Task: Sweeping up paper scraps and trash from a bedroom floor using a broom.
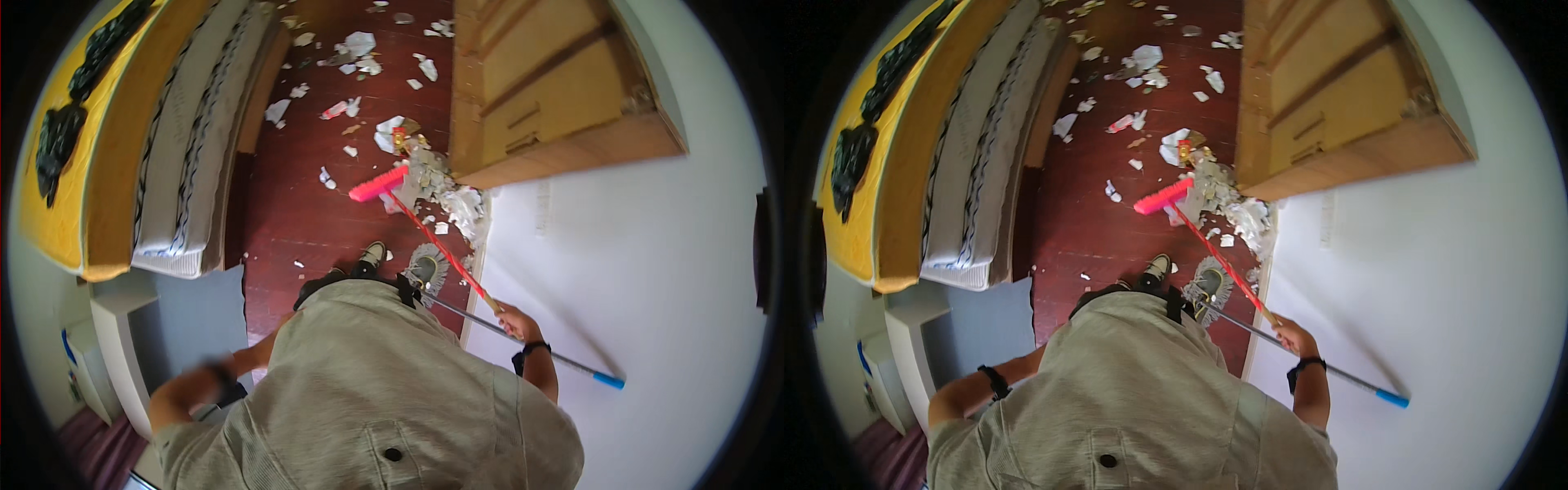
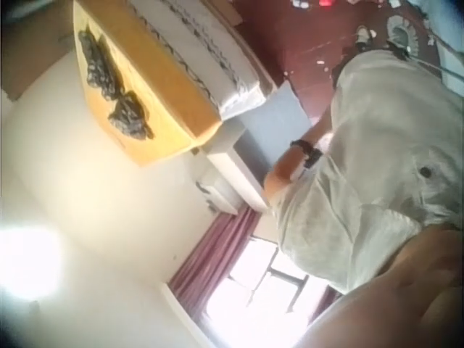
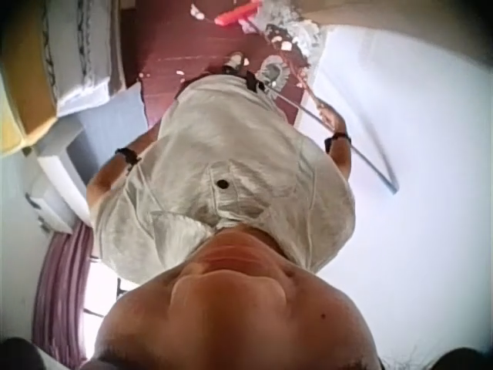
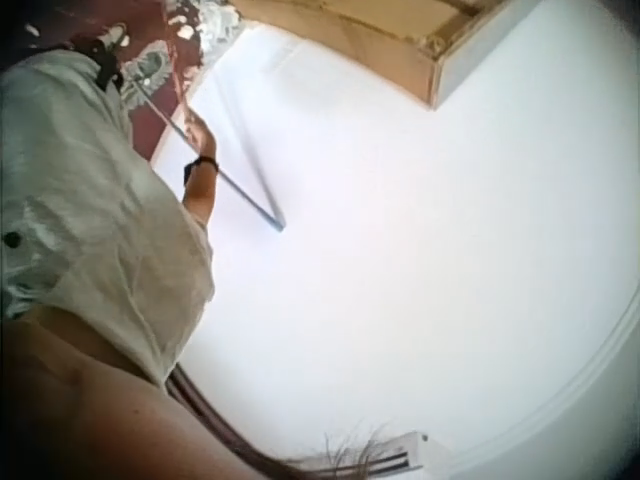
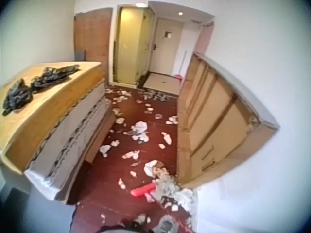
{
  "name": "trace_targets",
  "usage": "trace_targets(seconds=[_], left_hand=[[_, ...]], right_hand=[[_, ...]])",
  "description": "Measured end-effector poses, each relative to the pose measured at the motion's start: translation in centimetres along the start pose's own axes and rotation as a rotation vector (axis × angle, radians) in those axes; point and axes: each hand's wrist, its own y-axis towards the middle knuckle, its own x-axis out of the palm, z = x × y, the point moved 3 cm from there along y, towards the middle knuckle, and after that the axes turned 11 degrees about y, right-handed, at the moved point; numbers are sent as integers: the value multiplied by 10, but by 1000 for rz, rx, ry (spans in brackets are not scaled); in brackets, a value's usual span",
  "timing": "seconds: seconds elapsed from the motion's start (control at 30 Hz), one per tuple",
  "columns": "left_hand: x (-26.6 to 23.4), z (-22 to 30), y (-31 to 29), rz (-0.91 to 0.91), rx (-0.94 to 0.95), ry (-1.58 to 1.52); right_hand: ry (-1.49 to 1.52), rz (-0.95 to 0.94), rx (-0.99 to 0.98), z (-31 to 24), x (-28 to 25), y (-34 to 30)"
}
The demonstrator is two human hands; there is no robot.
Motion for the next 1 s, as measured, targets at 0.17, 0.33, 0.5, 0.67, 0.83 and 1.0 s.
trace_targets(seconds=[0.17,0.33,0.5,0.67,0.83,1.0], left_hand=[[-66,55,26,-148,12,196],[-105,106,53,-254,36,363],[-137,147,54,-279,75,500],[-165,197,48,-266,106,615],[-201,232,45,-212,125,683],[-231,263,48,-306,212,755]], right_hand=[[79,156,81,91,-7,-76],[28,314,-16,93,29,-121],[-54,323,-29,17,75,-161],[-283,294,-340,-78,111,-118],[-485,431,-782,-228,169,-11],[-272,455,-552,-261,174,108]])
